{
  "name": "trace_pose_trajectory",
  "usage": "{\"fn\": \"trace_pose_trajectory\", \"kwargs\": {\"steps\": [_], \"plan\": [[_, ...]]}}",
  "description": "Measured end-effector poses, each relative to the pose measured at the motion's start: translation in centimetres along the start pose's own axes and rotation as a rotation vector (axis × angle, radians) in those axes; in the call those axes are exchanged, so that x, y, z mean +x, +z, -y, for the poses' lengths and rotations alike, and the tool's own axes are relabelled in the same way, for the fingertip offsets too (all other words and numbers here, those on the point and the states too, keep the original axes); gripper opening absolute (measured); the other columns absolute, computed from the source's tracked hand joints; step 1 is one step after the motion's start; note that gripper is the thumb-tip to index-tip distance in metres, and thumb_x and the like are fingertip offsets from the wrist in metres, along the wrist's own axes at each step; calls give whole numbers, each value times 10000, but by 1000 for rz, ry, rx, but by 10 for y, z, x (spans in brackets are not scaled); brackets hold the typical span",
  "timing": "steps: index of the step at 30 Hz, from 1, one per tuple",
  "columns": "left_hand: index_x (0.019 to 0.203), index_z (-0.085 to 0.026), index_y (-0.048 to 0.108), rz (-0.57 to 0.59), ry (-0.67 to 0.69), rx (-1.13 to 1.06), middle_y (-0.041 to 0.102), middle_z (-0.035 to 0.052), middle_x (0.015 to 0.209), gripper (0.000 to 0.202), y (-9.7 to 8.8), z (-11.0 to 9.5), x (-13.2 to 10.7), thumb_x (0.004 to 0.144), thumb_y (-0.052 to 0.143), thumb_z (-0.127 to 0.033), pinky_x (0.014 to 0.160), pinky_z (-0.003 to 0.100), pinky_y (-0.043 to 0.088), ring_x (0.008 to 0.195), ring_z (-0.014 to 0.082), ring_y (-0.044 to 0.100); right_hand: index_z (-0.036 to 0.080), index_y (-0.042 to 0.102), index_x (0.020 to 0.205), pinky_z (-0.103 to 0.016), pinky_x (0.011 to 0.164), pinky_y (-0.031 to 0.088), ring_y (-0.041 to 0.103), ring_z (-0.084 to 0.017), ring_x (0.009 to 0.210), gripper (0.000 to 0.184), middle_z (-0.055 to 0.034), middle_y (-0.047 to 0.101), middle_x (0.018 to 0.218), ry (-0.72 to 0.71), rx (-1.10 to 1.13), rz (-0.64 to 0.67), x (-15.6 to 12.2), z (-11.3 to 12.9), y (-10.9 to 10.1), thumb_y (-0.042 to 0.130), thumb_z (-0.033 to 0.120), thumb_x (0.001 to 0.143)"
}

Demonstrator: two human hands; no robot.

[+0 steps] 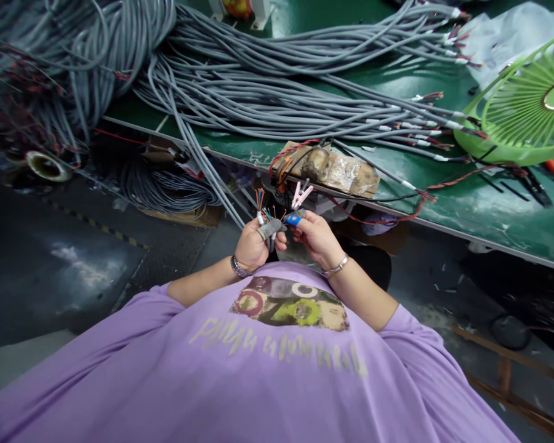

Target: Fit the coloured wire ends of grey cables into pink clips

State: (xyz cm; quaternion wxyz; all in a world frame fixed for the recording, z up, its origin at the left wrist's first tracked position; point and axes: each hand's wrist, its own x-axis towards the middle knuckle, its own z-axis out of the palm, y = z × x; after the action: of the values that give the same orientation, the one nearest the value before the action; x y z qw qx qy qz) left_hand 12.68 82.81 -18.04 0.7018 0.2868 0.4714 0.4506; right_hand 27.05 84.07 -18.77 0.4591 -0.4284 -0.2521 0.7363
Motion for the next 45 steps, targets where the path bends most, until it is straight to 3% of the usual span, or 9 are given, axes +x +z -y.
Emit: {"fn": "trace_pose_trajectory", "kwargs": {"steps": [4, 7, 10, 13, 17, 30, 40, 45], "plan": [[756, -130, 581, -12, -14, -1, 628, 0, 541, 425, 0, -5, -4, 616, 787, -475, 389, 217, 447, 385, 117, 564, 182, 549, 709, -188, 470, 365, 416, -57, 500, 397, 57, 518, 582, -6, 93, -38, 3, 4, -7, 869, 381, 584], [750, -130, 591, 5, -24, -18, 628, 1, 536, 403, 1, -11, -8, 614, 788, -455, 388, 219, 451, 382, 116, 559, 185, 587, 793, -188, 463, 377, 421, -55, 484, 424, 46, 558, 617, 42, 137, -73, 9, 10, -14, 819, 511, 653], [741, -129, 595, 71, -55, 0, 624, 2, 531, 391, 3, -19, -10, 608, 792, -440, 385, 223, 452, 381, 118, 557, 193, 583, 801, -202, 460, 382, 449, -66, 485, 498, 22, 590, 646, 40, 88, -72, 17, 17, -16, 686, 678, 746], [727, -127, 595, 158, -102, 50, 615, 6, 522, 394, 5, -25, -6, 599, 795, -441, 369, 219, 432, 371, 116, 545, 195, 581, 788, -214, 467, 386, 472, -76, 500, 567, 7, 606, 670, -7, 30, -2, 26, 22, -14, 628, 758, 741], [722, -137, 578, 206, -117, 76, 597, -1, 500, 392, 5, -29, 8, 590, 793, -436, 343, 202, 388, 349, 101, 511, 184, 612, 794, -222, 491, 390, 459, -75, 512, 595, 12, 583, 650, -102, 1, 67, 33, 25, -8, 640, 772, 715], [718, -133, 572, 271, -189, 124, 578, -6, 474, 323, 11, -27, 18, 601, 774, -356, 308, 186, 346, 324, 88, 468, 179, 613, 772, -263, 558, 404, 503, -108, 594, 547, 6, 602, 668, -155, 120, -106, 38, 21, 7, 728, 705, 676], [733, -132, 581, 260, -155, 95, 586, -4, 480, 385, 9, -27, 8, 585, 802, -410, 316, 189, 360, 331, 93, 482, 200, 600, 760, -235, 488, 402, 471, -100, 518, 636, 5, 579, 630, -46, 150, 52, 29, 24, 0, 545, 833, 730], [729, -146, 562, 200, -86, 61, 606, -4, 504, 389, 11, -24, -7, 615, 790, -441, 348, 199, 399, 353, 100, 512, 190, 625, 810, -226, 499, 417, 478, -91, 530, 602, -1, 598, 675, -2, 155, 75, 23, 28, -1, 559, 786, 767]]}}
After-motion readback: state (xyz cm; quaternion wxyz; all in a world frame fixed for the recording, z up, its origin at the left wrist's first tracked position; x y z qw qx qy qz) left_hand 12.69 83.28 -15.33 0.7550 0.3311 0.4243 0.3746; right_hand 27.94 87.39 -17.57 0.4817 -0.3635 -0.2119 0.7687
